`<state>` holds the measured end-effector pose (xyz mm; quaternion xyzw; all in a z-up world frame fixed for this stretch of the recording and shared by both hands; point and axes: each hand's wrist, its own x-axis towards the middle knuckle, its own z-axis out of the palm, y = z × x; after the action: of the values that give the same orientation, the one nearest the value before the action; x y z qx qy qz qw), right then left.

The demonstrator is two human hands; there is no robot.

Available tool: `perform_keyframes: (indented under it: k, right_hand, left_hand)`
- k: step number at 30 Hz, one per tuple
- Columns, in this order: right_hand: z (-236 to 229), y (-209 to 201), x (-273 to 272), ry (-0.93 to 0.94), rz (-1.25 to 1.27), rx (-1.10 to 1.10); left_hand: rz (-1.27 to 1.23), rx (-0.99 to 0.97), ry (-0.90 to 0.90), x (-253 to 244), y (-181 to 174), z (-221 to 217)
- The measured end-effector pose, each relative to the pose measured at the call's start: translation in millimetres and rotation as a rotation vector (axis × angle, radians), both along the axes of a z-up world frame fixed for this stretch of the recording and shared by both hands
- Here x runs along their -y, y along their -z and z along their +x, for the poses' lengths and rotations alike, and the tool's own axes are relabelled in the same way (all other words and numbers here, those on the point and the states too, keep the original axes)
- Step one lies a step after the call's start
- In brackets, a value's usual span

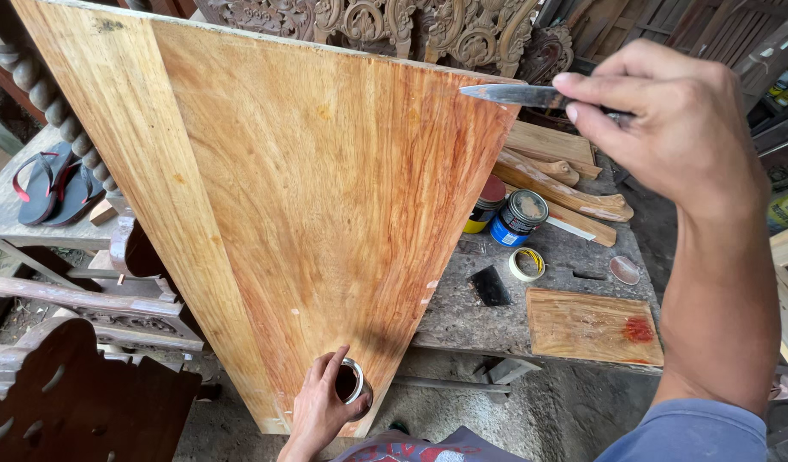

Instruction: The person applies a reddish-brown wood finish to a large wooden board using a small metal spatula. They scoop the finish from a can and spread it across the surface, working along the edges and grain. The person moves around the board to reach different areas and later kneels to apply finish to a lower section.

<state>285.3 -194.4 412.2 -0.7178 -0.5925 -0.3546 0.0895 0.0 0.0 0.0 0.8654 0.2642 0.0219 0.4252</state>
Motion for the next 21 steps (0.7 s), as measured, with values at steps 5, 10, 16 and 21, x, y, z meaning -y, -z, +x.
perform_keyframes:
  k: [5,10,16,21]
  right_hand:
    - [17,13,-7,-0.108,0.036,0.109]
    - [11,26,-2,-0.093,0.114,0.404]
    - [12,42,-18,-0.017,0.185,0.387]
    - [-17,33,-27,0.064,0.116,0.139]
  left_hand:
    - [0.015,0.018,0.000,1,8,1]
    - [0.038,0.021,-0.005,0,13,0]
    - [0.024,0.000,-0.021,1,16,-7]
    - [0.031,0.011,-0.063,1,22,-14]
